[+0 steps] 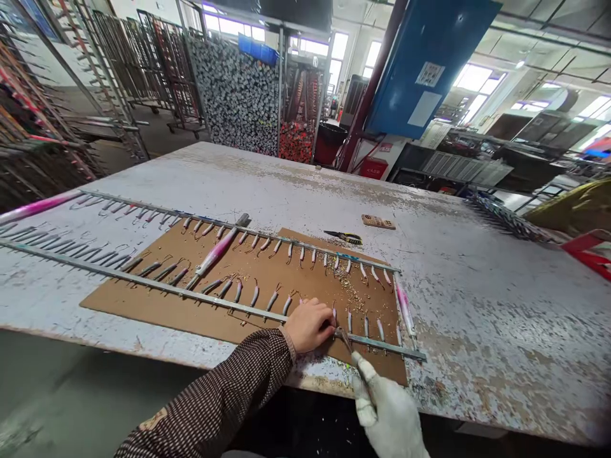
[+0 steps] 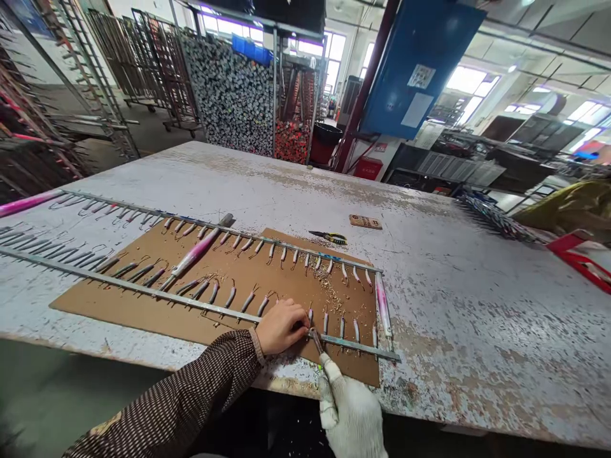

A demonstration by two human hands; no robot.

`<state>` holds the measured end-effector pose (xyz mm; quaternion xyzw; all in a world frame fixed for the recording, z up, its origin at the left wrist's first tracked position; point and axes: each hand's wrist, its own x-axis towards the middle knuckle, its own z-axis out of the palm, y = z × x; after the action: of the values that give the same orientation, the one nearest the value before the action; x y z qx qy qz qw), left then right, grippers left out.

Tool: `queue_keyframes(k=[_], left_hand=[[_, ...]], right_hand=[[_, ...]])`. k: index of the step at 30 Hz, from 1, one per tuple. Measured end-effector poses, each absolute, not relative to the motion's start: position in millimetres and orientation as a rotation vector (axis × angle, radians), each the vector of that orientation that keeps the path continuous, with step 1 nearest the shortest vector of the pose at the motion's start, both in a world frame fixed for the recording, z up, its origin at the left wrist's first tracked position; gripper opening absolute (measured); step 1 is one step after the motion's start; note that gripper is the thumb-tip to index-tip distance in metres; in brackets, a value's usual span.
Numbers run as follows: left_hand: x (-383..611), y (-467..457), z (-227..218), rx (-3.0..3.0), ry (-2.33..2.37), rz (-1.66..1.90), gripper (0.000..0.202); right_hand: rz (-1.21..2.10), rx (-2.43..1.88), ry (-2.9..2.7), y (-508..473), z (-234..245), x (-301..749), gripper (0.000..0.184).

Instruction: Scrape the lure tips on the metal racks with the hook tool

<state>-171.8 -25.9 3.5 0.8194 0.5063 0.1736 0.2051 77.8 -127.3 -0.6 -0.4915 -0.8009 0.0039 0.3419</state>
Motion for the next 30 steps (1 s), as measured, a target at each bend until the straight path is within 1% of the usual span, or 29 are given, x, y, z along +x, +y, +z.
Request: queue_keyframes(k=[2,6,8,11,15,19,21,25,28,30], left_hand=[[-172.4,-25.6,2.7,2.291,1.377,0.484,0.007],[-173.5,-24.7,2.8,2.295,1.354,0.495,0.008],[-174.0,-24.2,2.9,2.290,1.338,0.490,0.007],[-174.7,-23.4,2.3,2.284,1.296,0.486,0.005],[-175.3,-22.3,0.7,2.291,1.265,0.512,0.006],[-176.3,-21.3,-2.3,2.281,1.256,0.504,0.004],[-176.9,-21.0,-4.4,2.281,1.242,0.511,0.006],[-177.4,-21.1,-6.5,2.282,1.238,0.542,0.008],[-177.2,-21.7,-5.6,2.261,1.270,0.524,0.005],[-177.1,-22.2,-4.4,2.234,1.303,0.510,0.002]], right_hand=[[0.007,-1.314,-2.111,-128.0,0.8,75.9,0.035],[-0.074,-1.268,-1.963,-129.2,3.0,76.6,0.039],[-0.105,-1.256,-2.076,-126.7,1.3,77.1,0.036],[-0.062,-1.303,-2.203,-123.2,-0.2,77.9,0.036],[-0.055,-1.243,-1.988,-124.5,4.6,77.0,0.040],[-0.127,-1.259,-2.156,-122.7,7.0,73.1,0.034],[-0.092,-1.291,-2.162,-122.3,7.2,74.1,0.034],[-0.056,-1.233,-1.970,-123.7,6.5,76.7,0.036],[-0.060,-1.280,-2.111,-122.8,4.9,74.3,0.033],[0.004,-1.328,-2.162,-122.7,5.6,73.5,0.033]])
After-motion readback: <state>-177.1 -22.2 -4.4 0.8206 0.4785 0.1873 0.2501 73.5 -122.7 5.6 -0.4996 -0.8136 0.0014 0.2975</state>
